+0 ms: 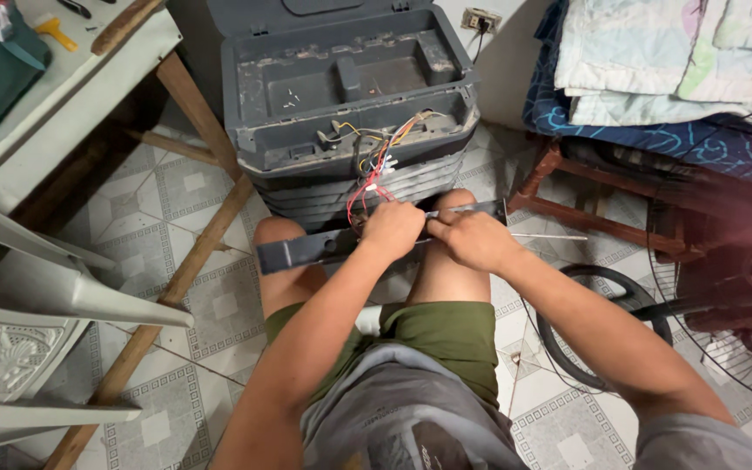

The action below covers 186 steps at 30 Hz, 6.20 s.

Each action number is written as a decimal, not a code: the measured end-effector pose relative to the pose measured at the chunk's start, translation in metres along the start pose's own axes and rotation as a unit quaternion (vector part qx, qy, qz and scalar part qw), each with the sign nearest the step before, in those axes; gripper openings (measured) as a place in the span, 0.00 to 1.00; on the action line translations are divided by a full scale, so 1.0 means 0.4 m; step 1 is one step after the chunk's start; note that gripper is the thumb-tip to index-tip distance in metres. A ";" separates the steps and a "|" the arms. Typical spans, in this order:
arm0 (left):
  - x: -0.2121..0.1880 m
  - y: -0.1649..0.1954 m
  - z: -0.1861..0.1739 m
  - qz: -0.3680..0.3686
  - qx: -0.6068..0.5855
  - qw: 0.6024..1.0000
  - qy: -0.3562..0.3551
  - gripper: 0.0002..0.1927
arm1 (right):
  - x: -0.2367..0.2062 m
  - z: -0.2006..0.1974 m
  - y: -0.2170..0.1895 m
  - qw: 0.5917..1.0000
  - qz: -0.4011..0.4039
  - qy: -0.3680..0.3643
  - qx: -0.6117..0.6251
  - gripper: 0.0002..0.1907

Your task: The person sits on a chair with a disassembled portable appliance between their legs and uses a screwdriver to work on the wiring and switch panel inside the front cover. They manipulate the red and white wires and components, then lift and reattach the front panel onto the appliance body.

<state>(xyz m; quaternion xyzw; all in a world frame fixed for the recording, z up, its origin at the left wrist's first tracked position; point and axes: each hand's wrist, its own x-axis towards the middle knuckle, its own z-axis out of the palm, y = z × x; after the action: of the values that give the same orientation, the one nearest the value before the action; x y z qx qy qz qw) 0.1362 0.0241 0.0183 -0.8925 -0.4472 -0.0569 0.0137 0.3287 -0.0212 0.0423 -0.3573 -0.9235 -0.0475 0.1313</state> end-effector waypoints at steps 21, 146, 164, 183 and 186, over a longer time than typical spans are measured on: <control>-0.055 -0.137 -0.070 -0.019 -0.635 0.769 0.076 0.08 | 0.002 0.024 0.026 0.997 -0.005 -0.064 0.038 0.09; -0.231 -0.115 -0.005 -0.157 -0.424 0.879 0.150 0.14 | 0.057 -0.199 -0.233 0.927 -0.032 0.283 0.245 0.19; -0.227 -0.132 0.048 -0.161 -0.446 0.864 0.170 0.11 | 0.092 -0.201 -0.180 0.931 -0.105 0.180 0.298 0.18; -0.235 -0.127 0.046 -0.137 -0.486 0.846 0.169 0.17 | 0.112 -0.245 -0.220 0.930 -0.121 0.235 0.256 0.24; -0.238 -0.117 0.044 -0.150 -0.490 0.842 0.167 0.17 | 0.118 -0.235 -0.222 0.927 -0.136 0.280 0.208 0.22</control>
<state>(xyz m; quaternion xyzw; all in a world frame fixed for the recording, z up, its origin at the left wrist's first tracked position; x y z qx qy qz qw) 0.0437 -0.0224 -0.0111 -0.6819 -0.4803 -0.4185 -0.3595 0.2552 -0.0735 0.1464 -0.1656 -0.8779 0.0297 0.4484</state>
